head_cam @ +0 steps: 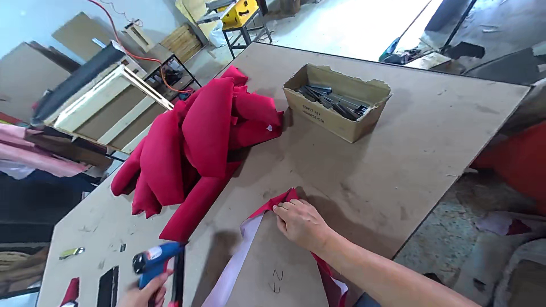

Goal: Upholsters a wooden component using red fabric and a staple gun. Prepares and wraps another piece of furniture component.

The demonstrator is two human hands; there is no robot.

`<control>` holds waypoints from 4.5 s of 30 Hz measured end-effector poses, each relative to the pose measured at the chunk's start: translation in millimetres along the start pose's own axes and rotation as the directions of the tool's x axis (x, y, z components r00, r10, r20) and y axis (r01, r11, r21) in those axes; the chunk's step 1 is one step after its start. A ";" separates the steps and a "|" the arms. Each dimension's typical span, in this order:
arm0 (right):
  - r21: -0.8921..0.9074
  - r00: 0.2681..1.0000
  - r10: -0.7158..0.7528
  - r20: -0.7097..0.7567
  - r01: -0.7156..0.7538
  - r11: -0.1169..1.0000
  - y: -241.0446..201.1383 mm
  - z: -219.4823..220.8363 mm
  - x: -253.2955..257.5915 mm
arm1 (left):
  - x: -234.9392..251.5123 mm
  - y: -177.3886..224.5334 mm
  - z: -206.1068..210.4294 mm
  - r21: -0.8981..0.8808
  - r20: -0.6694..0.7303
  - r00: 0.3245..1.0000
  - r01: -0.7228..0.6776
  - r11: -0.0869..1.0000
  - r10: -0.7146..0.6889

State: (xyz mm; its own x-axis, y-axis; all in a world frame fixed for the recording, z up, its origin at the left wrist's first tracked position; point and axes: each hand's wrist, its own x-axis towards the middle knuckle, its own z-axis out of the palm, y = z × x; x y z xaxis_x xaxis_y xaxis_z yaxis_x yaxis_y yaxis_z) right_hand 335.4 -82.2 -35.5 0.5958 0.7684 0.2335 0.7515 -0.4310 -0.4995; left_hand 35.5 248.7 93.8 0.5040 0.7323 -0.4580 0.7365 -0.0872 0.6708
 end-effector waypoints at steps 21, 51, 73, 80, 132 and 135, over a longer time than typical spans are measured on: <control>0.033 0.993 -0.009 -0.120 0.013 0.999 4.0 4.8 -1.8 | 55.6 208.6 145.4 0.607 0.582 0.811 -0.484 0.630 0.062; -0.480 0.976 0.127 0.177 -0.027 0.877 -31.2 -18.9 22.7 | -114.2 -20.5 242.2 -0.185 -0.034 0.977 -0.212 0.960 0.210; -0.002 0.916 0.057 0.398 -0.062 0.998 -37.8 -48.5 64.0 | -78.6 4.9 236.2 0.671 0.242 0.652 -0.647 0.361 0.719; -0.041 0.660 -0.152 0.736 0.268 0.963 -15.9 -0.2 131.7 | -64.9 40.4 229.2 0.706 0.284 0.767 -0.573 0.415 0.576; 0.015 0.837 -0.255 0.484 0.284 0.959 -37.0 3.3 45.6 | -40.1 128.3 226.4 0.782 0.487 0.873 -0.449 0.433 0.025; -0.037 0.837 -0.299 0.459 0.354 0.935 -37.2 3.1 33.1 | -49.5 107.7 231.6 0.772 0.463 0.881 -0.456 0.443 0.100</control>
State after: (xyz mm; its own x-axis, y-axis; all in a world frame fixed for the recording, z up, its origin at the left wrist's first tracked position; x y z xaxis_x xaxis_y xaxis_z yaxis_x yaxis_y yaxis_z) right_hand 326.3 -39.2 -11.7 0.1441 0.9888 -0.0386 0.9237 -0.1484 -0.3532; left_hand 194.4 46.7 53.6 0.7265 0.3238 -0.6061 0.4448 -0.8939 0.0557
